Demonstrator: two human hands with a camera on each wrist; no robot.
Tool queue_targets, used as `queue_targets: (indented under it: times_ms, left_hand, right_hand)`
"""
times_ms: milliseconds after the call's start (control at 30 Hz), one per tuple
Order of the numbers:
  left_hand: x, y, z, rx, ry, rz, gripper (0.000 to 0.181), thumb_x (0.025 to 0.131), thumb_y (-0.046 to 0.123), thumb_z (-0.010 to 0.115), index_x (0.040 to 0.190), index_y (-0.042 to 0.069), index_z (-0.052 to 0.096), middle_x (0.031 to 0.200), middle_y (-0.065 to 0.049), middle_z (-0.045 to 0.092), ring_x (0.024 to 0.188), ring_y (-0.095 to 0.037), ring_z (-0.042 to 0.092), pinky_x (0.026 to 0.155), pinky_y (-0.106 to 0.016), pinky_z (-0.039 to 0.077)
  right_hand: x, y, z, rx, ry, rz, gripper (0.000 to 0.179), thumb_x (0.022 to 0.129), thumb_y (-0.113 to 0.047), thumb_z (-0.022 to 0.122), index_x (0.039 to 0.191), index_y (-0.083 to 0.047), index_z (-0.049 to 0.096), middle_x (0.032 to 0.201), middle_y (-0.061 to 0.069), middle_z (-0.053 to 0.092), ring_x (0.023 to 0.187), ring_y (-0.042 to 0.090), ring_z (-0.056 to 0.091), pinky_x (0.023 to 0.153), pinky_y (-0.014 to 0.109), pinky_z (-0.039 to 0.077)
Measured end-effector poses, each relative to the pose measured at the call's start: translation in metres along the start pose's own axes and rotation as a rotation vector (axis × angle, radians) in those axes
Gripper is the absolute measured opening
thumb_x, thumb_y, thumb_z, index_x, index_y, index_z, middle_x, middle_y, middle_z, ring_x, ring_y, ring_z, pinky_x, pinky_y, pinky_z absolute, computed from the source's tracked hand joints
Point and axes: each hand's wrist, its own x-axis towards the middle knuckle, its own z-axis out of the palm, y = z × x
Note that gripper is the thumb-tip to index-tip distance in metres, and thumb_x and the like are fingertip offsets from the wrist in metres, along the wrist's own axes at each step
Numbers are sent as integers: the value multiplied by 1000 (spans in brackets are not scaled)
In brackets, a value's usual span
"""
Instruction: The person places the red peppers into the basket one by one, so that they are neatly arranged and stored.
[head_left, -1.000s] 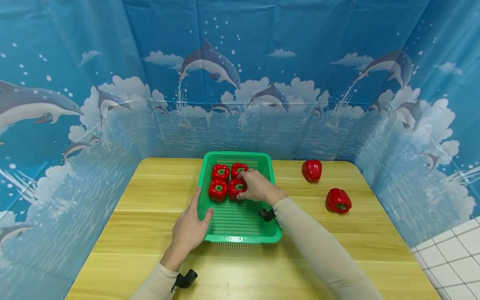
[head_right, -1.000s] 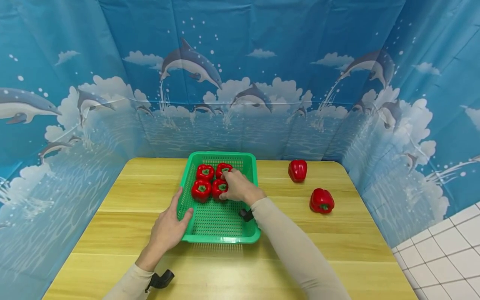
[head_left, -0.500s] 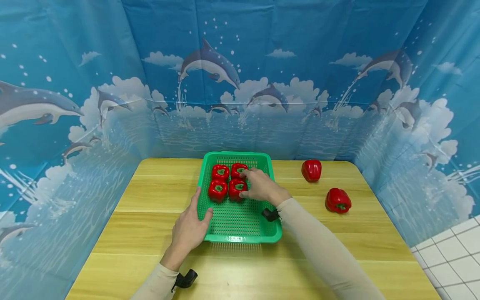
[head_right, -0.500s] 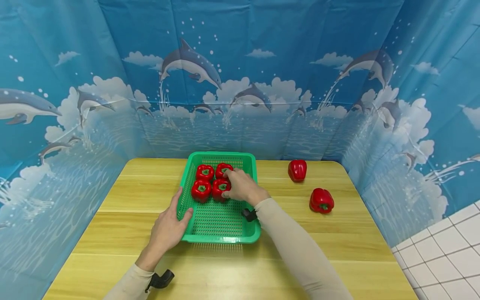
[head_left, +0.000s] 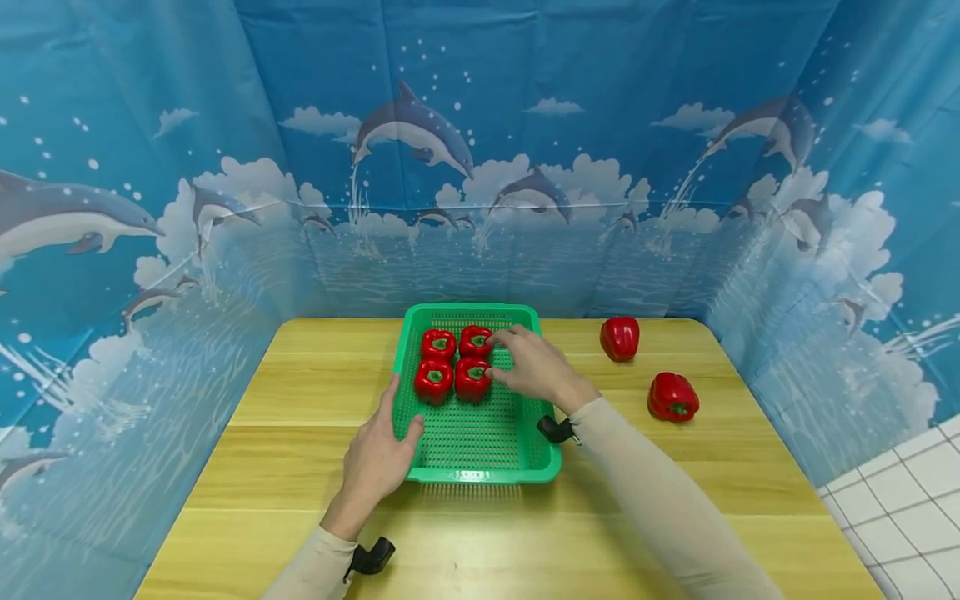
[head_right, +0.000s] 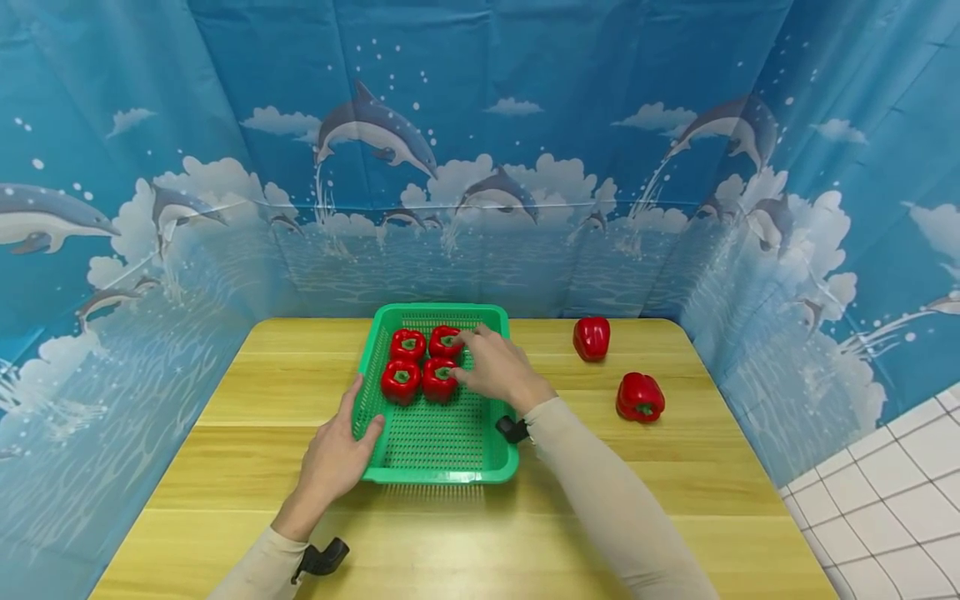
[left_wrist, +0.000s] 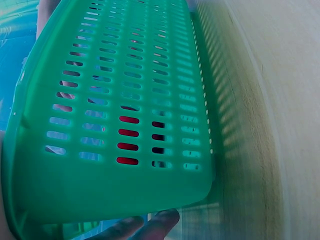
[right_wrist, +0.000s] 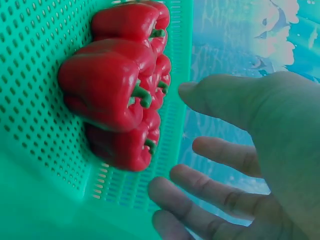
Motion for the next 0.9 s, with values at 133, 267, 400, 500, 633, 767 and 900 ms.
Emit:
queue_targets:
  times_ms: [133, 267, 400, 500, 633, 767, 900]
  left_hand:
    - [0, -1, 0, 3, -3, -4, 87, 116, 47, 66, 189, 30, 22, 175, -26, 58, 49, -19, 39, 47, -33, 32]
    - [1, -1, 0, -1, -3, -3, 86, 116, 47, 65, 189, 29, 22, 174, -27, 59, 49, -18, 38, 46, -32, 31]
    - [1, 0, 0, -1, -3, -1, 86, 116, 47, 65, 189, 29, 22, 171, -28, 62, 49, -18, 38, 46, -32, 31]
    - [0, 0, 1, 1, 3, 1, 86, 116, 45, 66, 188, 29, 23, 169, -28, 63, 49, -18, 38, 46, -32, 31]
    - [-1, 1, 2, 0, 13, 14, 84, 116, 44, 66, 188, 27, 25, 169, -29, 63, 50, -18, 38, 47, -33, 32]
    - [-1, 2, 1, -3, 5, 13, 85, 116, 45, 65, 188, 27, 24, 170, -29, 63, 50, -18, 37, 47, -33, 32]
    - [-1, 1, -1, -4, -8, -3, 85, 116, 46, 65, 189, 29, 23, 169, -28, 63, 50, -17, 36, 47, -32, 31]
  right_hand:
    - [-6, 5, -5, -16, 45, -5, 55, 109, -36, 85, 157, -14, 71, 148, 16, 70, 116, 33, 76, 93, 54, 68]
    - [-16, 11, -11, -25, 93, -18, 52, 109, -36, 85, 156, -16, 72, 146, 16, 71, 102, 30, 76, 86, 51, 67]
    - [-29, 22, -18, -19, 145, -26, 50, 109, -33, 85, 154, -13, 73, 150, 19, 71, 103, 32, 78, 80, 49, 67]
    - [-39, 32, -24, -10, 186, -14, 50, 108, -31, 85, 153, -11, 74, 149, 21, 71, 106, 35, 79, 74, 46, 67]
    - [-54, 47, -30, -3, 242, 7, 49, 107, -30, 86, 151, -11, 75, 146, 21, 73, 115, 39, 78, 74, 48, 67]
    - [-70, 62, -34, -12, 297, 13, 46, 107, -28, 86, 148, -10, 76, 143, 20, 73, 118, 40, 75, 86, 57, 68]
    - [-85, 80, -32, -43, 353, 17, 45, 107, -25, 87, 147, -8, 77, 140, 22, 73, 116, 42, 72, 92, 62, 66]
